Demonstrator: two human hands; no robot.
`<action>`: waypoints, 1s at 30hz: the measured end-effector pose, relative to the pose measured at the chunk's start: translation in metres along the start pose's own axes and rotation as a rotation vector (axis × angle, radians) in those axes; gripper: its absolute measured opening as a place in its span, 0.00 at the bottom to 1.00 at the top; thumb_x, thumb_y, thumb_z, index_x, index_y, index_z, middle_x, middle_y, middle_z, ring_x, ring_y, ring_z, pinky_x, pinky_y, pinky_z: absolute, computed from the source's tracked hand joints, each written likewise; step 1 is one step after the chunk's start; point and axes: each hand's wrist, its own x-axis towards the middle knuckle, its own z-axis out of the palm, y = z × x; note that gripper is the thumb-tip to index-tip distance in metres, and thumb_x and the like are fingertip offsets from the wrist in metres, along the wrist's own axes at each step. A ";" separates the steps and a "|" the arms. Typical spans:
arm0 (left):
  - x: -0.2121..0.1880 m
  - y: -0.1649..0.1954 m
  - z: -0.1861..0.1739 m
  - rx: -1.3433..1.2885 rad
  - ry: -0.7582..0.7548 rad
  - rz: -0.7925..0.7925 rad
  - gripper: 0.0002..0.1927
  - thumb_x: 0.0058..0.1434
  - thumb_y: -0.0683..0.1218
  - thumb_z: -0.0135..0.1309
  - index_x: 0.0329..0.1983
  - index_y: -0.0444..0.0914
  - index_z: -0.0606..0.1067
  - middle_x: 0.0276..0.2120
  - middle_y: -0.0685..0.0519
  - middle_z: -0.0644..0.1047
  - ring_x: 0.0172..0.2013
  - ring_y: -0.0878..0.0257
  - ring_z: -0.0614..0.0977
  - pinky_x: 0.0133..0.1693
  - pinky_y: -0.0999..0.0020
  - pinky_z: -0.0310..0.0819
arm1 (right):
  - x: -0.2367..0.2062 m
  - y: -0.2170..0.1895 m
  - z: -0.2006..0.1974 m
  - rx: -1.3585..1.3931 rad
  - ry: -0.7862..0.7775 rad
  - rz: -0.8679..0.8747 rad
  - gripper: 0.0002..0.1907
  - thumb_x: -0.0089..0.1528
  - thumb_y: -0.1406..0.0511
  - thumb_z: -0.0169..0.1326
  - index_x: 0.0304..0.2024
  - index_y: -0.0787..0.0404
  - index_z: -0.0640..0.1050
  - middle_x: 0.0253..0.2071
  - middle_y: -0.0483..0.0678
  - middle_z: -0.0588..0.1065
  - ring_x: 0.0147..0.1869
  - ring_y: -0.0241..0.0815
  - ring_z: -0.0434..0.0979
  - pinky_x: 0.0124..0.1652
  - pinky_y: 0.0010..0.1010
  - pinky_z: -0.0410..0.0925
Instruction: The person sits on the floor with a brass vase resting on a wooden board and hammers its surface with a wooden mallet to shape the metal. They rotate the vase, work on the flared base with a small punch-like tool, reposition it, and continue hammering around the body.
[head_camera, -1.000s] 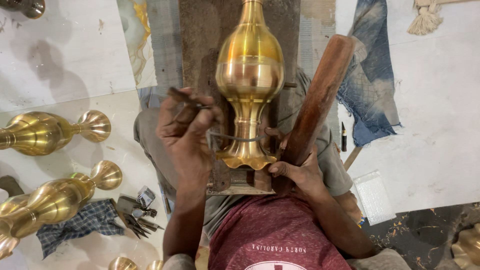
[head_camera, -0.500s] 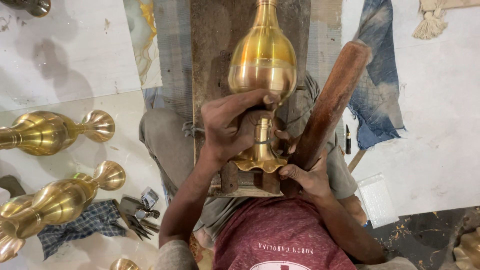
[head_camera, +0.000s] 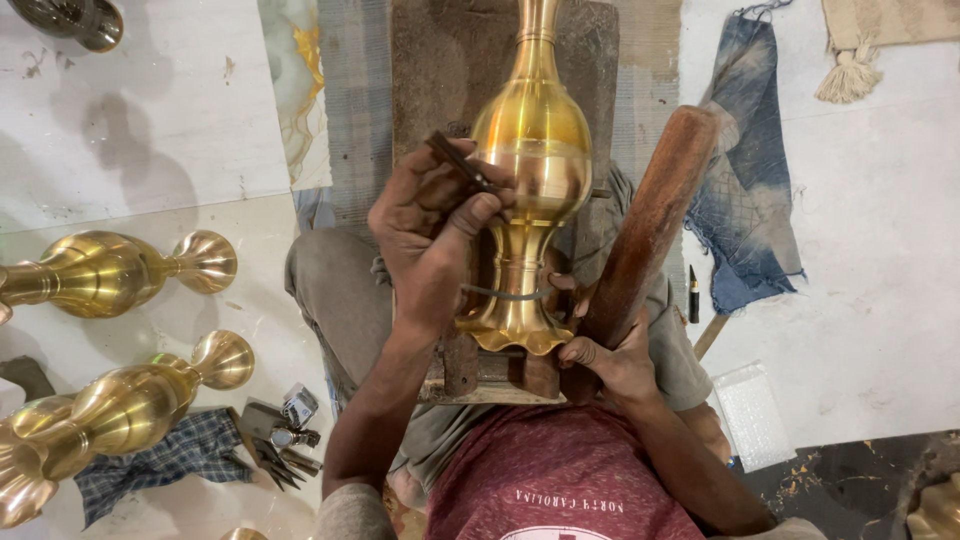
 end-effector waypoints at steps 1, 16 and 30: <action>0.002 0.001 0.004 0.022 -0.011 -0.004 0.18 0.70 0.30 0.54 0.62 0.30 0.71 0.47 0.41 0.84 0.47 0.56 0.89 0.49 0.64 0.89 | -0.001 0.000 0.000 -0.004 0.000 0.002 0.24 0.55 0.63 0.72 0.44 0.64 0.71 0.60 0.61 0.75 0.35 0.37 0.81 0.30 0.28 0.77; 0.037 0.022 0.023 0.223 -0.278 -0.055 0.21 0.66 0.31 0.56 0.62 0.30 0.72 0.47 0.43 0.84 0.49 0.56 0.87 0.53 0.63 0.87 | -0.015 -0.036 -0.001 -0.537 0.264 0.255 0.16 0.54 0.65 0.70 0.41 0.63 0.79 0.32 0.51 0.81 0.32 0.41 0.79 0.33 0.36 0.72; -0.041 0.036 0.007 -0.040 0.055 -0.230 0.18 0.62 0.40 0.60 0.55 0.30 0.74 0.35 0.49 0.82 0.32 0.65 0.83 0.36 0.70 0.79 | 0.054 -0.030 -0.110 -1.376 0.416 0.302 0.36 0.44 0.65 0.62 0.58 0.57 0.79 0.42 0.61 0.80 0.45 0.62 0.81 0.43 0.49 0.72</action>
